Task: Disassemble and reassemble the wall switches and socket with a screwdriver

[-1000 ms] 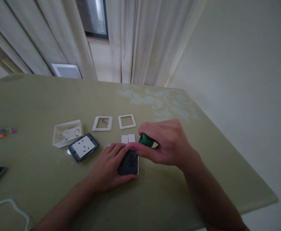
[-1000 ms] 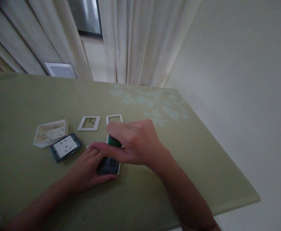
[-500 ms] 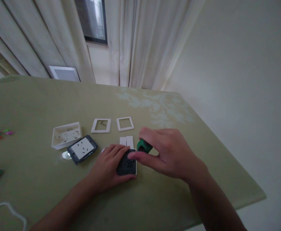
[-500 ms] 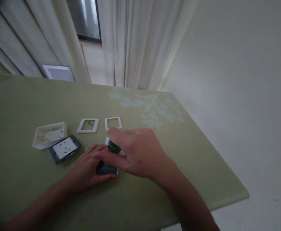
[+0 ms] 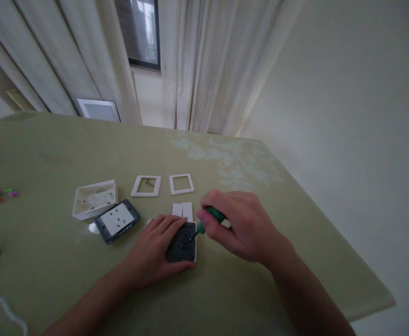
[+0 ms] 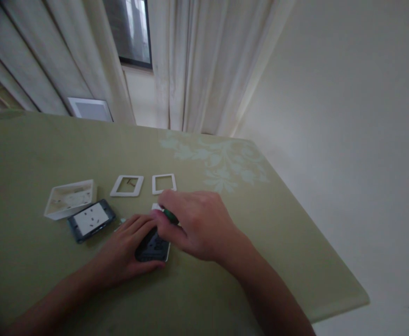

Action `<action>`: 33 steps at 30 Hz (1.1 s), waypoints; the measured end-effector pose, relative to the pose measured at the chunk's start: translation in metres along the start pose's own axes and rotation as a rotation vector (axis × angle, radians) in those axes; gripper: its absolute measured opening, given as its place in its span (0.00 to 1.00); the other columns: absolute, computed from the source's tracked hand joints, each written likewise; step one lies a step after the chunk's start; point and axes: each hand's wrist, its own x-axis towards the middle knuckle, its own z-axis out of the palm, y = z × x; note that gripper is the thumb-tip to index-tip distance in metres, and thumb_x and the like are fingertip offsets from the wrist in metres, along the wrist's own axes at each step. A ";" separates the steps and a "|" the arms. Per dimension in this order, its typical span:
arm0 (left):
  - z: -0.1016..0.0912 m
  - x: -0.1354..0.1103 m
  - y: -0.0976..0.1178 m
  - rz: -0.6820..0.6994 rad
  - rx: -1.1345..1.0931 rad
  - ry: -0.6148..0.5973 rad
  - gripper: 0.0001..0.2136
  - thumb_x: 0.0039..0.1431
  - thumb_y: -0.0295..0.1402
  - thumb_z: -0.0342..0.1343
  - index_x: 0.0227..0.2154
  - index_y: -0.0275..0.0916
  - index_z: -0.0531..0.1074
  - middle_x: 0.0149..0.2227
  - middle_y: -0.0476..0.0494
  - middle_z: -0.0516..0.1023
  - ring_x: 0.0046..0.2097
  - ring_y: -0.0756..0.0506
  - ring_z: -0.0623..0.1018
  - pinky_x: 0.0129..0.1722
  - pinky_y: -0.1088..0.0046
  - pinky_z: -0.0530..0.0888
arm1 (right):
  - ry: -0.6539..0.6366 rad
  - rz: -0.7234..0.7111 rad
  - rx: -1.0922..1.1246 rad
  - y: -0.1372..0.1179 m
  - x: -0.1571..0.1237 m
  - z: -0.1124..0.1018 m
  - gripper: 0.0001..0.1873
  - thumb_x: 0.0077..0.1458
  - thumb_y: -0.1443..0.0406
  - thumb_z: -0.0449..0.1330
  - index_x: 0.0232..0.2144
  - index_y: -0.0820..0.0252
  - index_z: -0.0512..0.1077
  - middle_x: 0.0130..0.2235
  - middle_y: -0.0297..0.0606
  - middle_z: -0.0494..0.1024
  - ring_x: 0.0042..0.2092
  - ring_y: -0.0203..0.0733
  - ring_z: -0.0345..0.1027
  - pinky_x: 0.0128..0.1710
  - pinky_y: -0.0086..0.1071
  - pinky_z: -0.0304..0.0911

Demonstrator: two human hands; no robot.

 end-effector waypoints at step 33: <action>-0.004 0.001 0.003 -0.002 0.001 -0.031 0.39 0.62 0.56 0.68 0.68 0.42 0.62 0.62 0.32 0.76 0.59 0.29 0.75 0.59 0.44 0.75 | -0.053 -0.069 0.077 -0.002 0.002 -0.007 0.10 0.68 0.65 0.55 0.47 0.62 0.73 0.39 0.41 0.81 0.38 0.42 0.72 0.39 0.34 0.64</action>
